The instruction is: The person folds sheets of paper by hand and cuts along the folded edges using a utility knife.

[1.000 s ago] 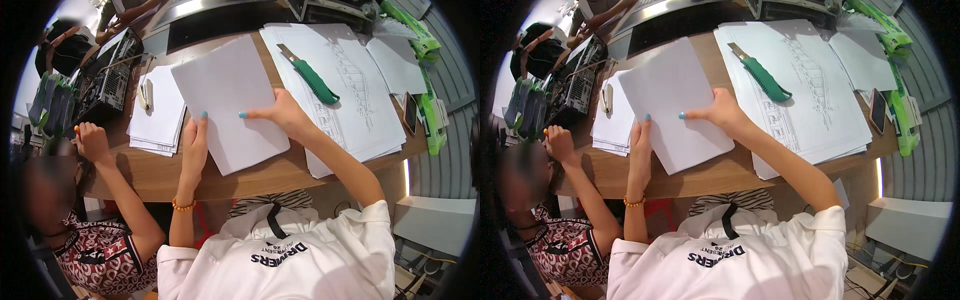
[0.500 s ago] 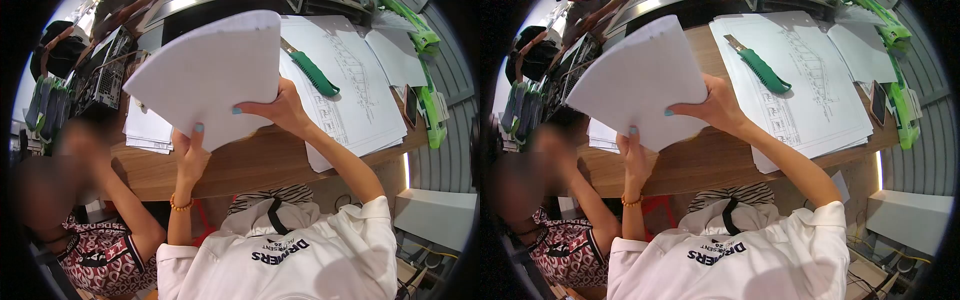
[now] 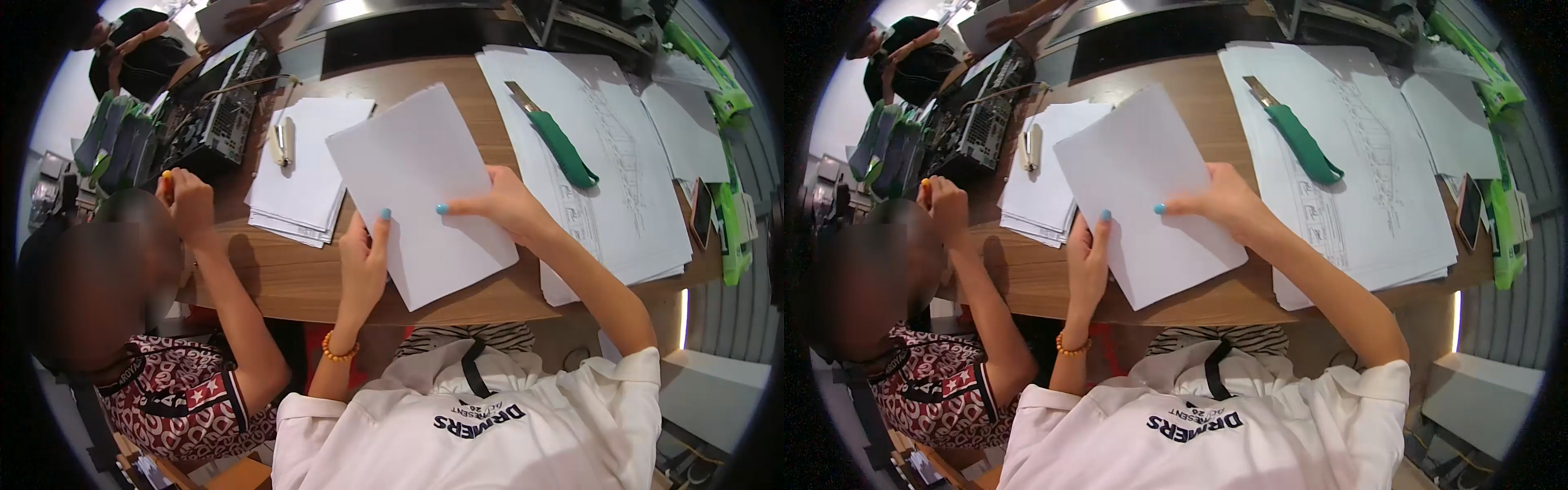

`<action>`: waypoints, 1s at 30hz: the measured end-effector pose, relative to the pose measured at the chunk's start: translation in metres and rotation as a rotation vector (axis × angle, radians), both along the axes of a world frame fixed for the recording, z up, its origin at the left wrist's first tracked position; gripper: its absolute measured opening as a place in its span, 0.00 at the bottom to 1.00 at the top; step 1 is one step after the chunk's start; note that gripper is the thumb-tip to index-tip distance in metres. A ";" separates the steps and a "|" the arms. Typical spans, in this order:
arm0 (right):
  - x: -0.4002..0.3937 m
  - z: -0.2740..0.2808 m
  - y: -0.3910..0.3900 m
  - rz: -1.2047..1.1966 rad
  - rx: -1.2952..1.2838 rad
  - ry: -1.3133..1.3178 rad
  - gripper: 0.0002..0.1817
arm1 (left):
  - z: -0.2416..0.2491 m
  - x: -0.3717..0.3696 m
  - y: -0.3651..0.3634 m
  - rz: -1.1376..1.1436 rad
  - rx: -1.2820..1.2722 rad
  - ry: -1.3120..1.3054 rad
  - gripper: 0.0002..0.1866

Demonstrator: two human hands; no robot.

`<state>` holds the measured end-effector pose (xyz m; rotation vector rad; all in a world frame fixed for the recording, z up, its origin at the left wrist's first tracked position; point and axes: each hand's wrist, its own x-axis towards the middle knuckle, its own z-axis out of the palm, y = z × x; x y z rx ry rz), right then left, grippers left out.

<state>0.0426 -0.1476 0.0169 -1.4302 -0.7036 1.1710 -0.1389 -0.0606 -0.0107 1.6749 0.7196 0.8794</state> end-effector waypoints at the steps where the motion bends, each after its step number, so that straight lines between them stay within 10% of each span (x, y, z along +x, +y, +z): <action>1: 0.000 0.001 0.000 0.002 -0.007 0.027 0.22 | -0.002 -0.001 0.001 -0.019 0.082 0.011 0.16; 17: 0.008 0.005 -0.005 -0.044 -0.079 -0.147 0.25 | 0.005 -0.002 -0.001 -0.040 0.144 0.138 0.16; 20: 0.012 0.004 -0.009 0.025 -0.190 -0.458 0.25 | 0.001 0.000 -0.007 -0.008 0.175 0.249 0.14; 22: 0.007 0.007 -0.012 -0.048 0.005 -1.121 0.25 | 0.001 0.005 -0.010 0.020 0.230 0.284 0.13; 25: -0.005 0.024 0.001 -0.225 0.430 -1.184 0.26 | 0.006 0.011 -0.016 0.035 0.225 0.365 0.12; 30: -0.012 -0.002 0.037 0.015 0.648 -0.561 0.28 | 0.004 0.011 -0.013 0.080 0.341 0.464 0.11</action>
